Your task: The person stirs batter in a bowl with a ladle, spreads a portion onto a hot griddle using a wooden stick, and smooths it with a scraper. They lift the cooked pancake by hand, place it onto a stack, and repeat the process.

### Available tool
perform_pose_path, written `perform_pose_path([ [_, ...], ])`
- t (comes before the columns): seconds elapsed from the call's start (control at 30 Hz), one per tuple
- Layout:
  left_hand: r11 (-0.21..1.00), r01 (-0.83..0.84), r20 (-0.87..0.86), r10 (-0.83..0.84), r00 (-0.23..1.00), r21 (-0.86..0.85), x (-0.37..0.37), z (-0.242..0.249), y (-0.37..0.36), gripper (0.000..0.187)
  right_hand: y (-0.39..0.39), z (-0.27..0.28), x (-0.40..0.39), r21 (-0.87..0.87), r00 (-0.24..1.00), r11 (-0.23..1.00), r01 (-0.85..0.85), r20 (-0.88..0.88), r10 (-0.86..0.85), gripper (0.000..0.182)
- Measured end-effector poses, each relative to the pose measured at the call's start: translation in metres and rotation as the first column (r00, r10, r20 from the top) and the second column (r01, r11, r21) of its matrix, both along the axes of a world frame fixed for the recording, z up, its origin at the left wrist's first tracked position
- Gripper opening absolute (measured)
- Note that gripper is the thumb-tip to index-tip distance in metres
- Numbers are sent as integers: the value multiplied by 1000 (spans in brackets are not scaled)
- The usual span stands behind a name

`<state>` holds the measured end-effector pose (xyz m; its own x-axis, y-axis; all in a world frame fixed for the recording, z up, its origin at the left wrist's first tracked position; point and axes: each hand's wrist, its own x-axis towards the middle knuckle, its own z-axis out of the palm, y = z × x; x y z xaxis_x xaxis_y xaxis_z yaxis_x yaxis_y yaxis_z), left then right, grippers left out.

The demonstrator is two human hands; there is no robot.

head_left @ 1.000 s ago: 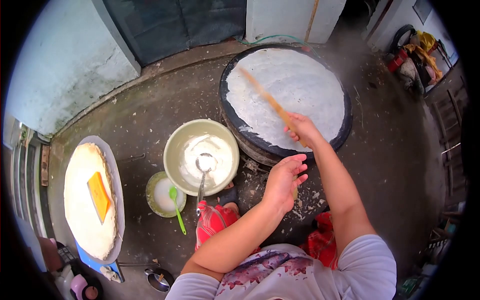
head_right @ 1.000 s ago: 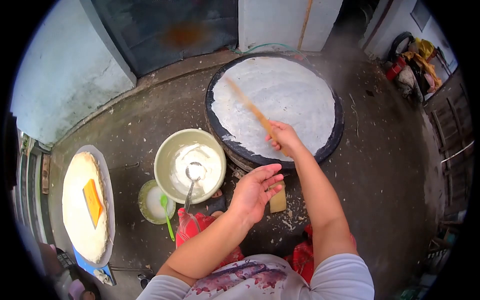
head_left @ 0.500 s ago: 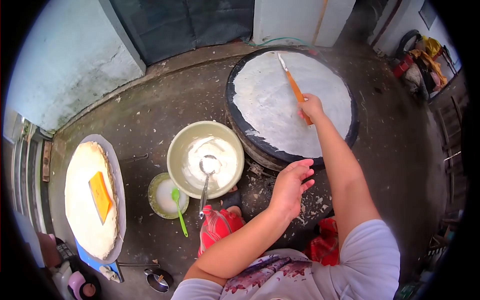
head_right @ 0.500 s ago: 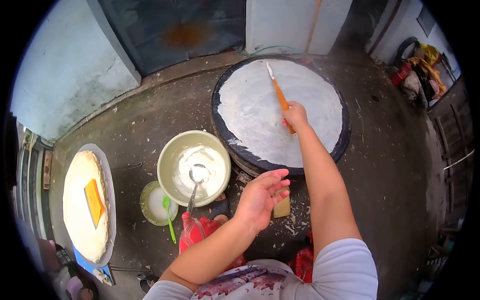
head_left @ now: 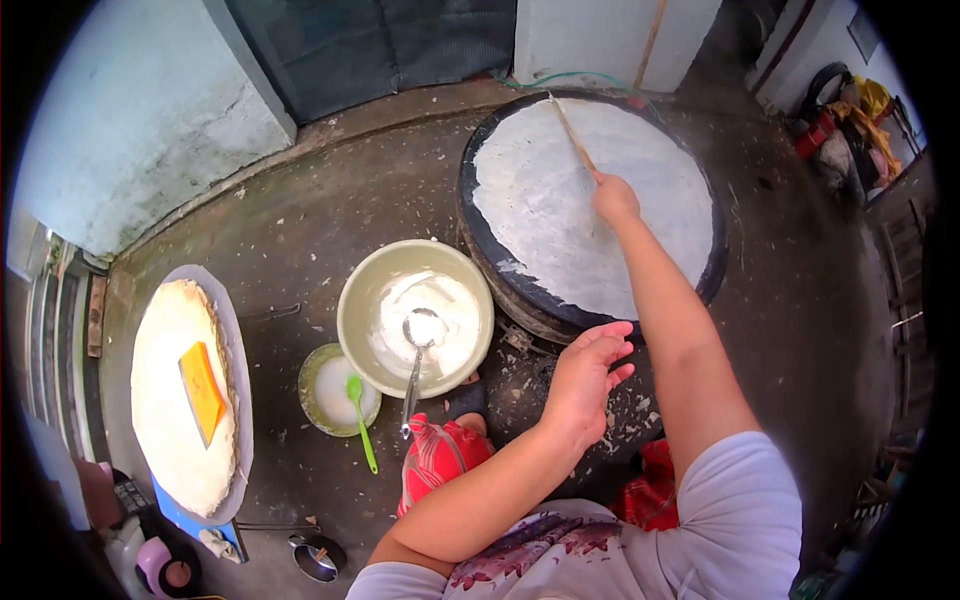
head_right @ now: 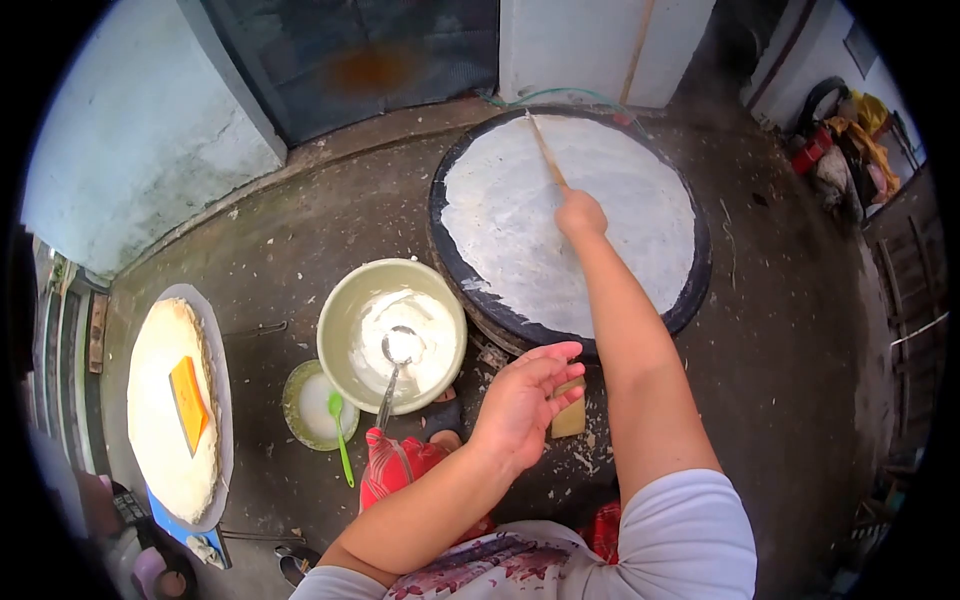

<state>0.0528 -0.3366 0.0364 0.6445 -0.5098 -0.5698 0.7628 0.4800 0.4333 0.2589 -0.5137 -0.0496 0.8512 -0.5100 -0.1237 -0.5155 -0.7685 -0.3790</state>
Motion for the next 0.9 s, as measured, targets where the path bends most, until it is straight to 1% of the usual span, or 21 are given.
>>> perform_pose_path([
  [0.03, 1000, -2, 3, 2, 1000, -1, 0, 0, 0, 22, 2, 2, -1, -30, 1000, 999, -14, -1, 14, 41],
  [0.17, 1000, -10, 2, 10, 1000, -5, 0, 0, -2, 22, -2, 0, -1, -36, 1000, 999, -7, -16, 6, 38],
  [0.23, 1000, -8, 3, 8, 1000, -2, 0, 0, -2, 22, -14, -9, -2, 49, 990, 996, -73, 122, 66, 35],
  [0.27, 1000, -7, -1, 7, 1000, 2, 0, 0, -2, 22, -17, -7, -3, 47, 990, 996, -72, 124, 66, 35],
  [0.3, 1000, -6, 0, 6, 1000, 1, 0, 0, -2, 22, -21, -6, -7, 237, 988, 972, -4, 152, -33, 34],
  [0.33, 1000, -4, 3, 4, 1000, 1, 0, 0, -2, 22, -22, -2, -13, 419, 978, 906, 58, 160, -136, 33],
  [0.37, 1000, -1, 4, 1, 1000, 1, 0, 0, -2, 23, -28, -13, -17, 418, 977, 906, 63, 160, -141, 33],
  [0.43, 1000, 4, 6, -4, 1000, -4, -1, 0, -2, 23, -38, -42, -23, 160, 952, 985, -70, 306, 18, 32],
  [0.47, 1000, 4, 7, -4, 1000, -6, -1, 0, -1, 23, -28, -24, -33, 160, 951, 985, -67, 308, 14, 32],
  [0.5, 1000, 7, 7, -7, 1000, -7, 0, 2, -1, 23, -18, -2, -44, 419, 981, 908, 21, 169, -100, 31],
  [0.53, 1000, 1, 11, -1, 1000, 8, 0, 4, 0, 23, -12, 13, -52, 634, 984, 762, 134, 4, -176, 30],
  [0.57, 1000, -2, 13, 2, 1000, 22, -1, 6, 0, 23, -26, -10, -50, 634, 983, 761, 140, 3, -184, 30],
  [0.6, 1000, 7, 12, -7, 1000, 21, -1, 6, 0, 23, -51, -52, -44, 489, 961, 873, 6, 238, -140, 29],
  [0.63, 1000, -1, 15, 0, 1000, 17, -2, 5, -1, 23, -66, -74, -42, 298, 891, 950, -96, 450, -51, 29],
  [0.67, 1000, -7, 19, 7, 1000, 15, -2, 5, 0, 23, -51, -51, -55, 299, 890, 950, -88, 453, -60, 29],
  [0.7, 1000, -3, 33, 3, 999, 5, -3, 5, 1, 23, -33, -29, -73, 389, 953, 912, -128, 304, 4, 29],
  [0.73, 1000, 5, 32, -5, 999, 4, -3, 5, 1, 23, -14, -9, -90, 480, 985, 864, -149, 152, 85, 30],
  [0.77, 1000, -3, 32, 3, 999, -1, -3, 3, 0, 23, -7, -5, -103, 640, 989, 753, -151, 98, 115, 32],
  [0.8, 1000, -7, 34, 7, 999, -6, -3, 2, 0, 23, -4, -3, -115, 777, 987, 614, -135, 54, 149, 34],
  [0.83, 1000, -13, 41, 14, 999, -9, -4, 2, 1, 23, -1, -2, -127, 776, 990, 618, -127, 56, 133, 34],
  [0.9, 1000, -10, 55, 11, 998, -12, -4, 5, 3, 24, 5, -4, -151, 904, 991, 411, -119, 136, -11, 37],
])
